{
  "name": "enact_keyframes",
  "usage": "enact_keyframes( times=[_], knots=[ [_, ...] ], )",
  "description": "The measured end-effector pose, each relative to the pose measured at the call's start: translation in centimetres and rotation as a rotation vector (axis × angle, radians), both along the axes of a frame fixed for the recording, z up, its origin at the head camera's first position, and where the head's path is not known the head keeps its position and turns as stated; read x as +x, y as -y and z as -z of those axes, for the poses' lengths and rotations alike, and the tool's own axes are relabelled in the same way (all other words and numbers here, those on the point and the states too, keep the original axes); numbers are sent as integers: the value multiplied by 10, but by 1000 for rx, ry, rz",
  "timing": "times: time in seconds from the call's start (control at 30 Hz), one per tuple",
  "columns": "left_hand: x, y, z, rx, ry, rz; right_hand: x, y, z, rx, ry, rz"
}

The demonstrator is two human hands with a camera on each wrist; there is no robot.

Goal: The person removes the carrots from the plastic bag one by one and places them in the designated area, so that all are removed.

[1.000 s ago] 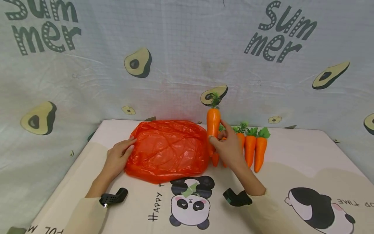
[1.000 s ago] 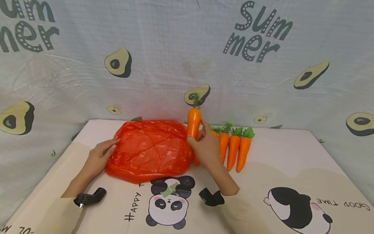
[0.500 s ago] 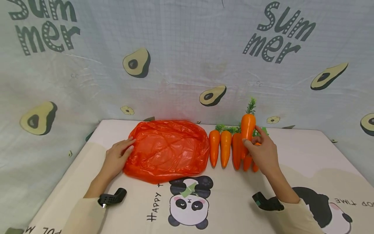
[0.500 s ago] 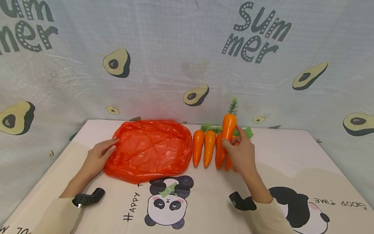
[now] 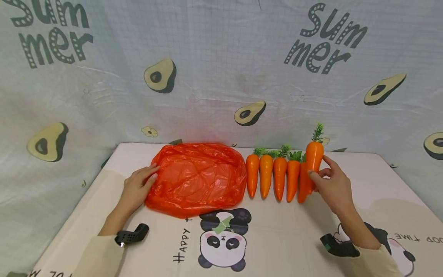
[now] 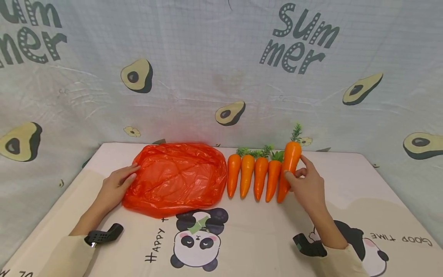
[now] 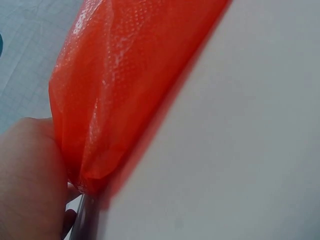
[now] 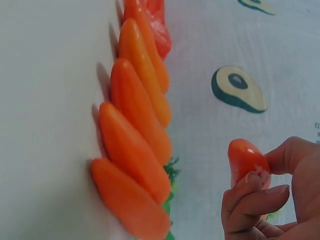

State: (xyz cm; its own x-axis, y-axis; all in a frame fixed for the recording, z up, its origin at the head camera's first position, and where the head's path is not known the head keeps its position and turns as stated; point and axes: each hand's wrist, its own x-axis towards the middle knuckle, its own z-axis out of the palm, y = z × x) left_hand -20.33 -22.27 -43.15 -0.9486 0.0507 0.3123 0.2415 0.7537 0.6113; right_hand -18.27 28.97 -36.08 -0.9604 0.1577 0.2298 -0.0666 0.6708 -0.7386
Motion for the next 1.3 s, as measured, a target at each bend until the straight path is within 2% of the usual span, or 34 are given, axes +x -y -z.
enact_keyframes(
  times=[0.27, 0.6, 0.97, 1.3],
  knots=[
    [0, 1, 2, -17, 2, 4, 2, -19, 6, 5, 23, 39],
    [2, 4, 0, -12, -4, -2, -5, -28, 17, 36, 41, 63],
    [2, 1, 1, -7, -26, 5, -13, -49, 39, 68, 214, 66],
    [0, 0, 1, -22, -13, 4, -15, -54, 46, 61, 286, 44]
  ],
)
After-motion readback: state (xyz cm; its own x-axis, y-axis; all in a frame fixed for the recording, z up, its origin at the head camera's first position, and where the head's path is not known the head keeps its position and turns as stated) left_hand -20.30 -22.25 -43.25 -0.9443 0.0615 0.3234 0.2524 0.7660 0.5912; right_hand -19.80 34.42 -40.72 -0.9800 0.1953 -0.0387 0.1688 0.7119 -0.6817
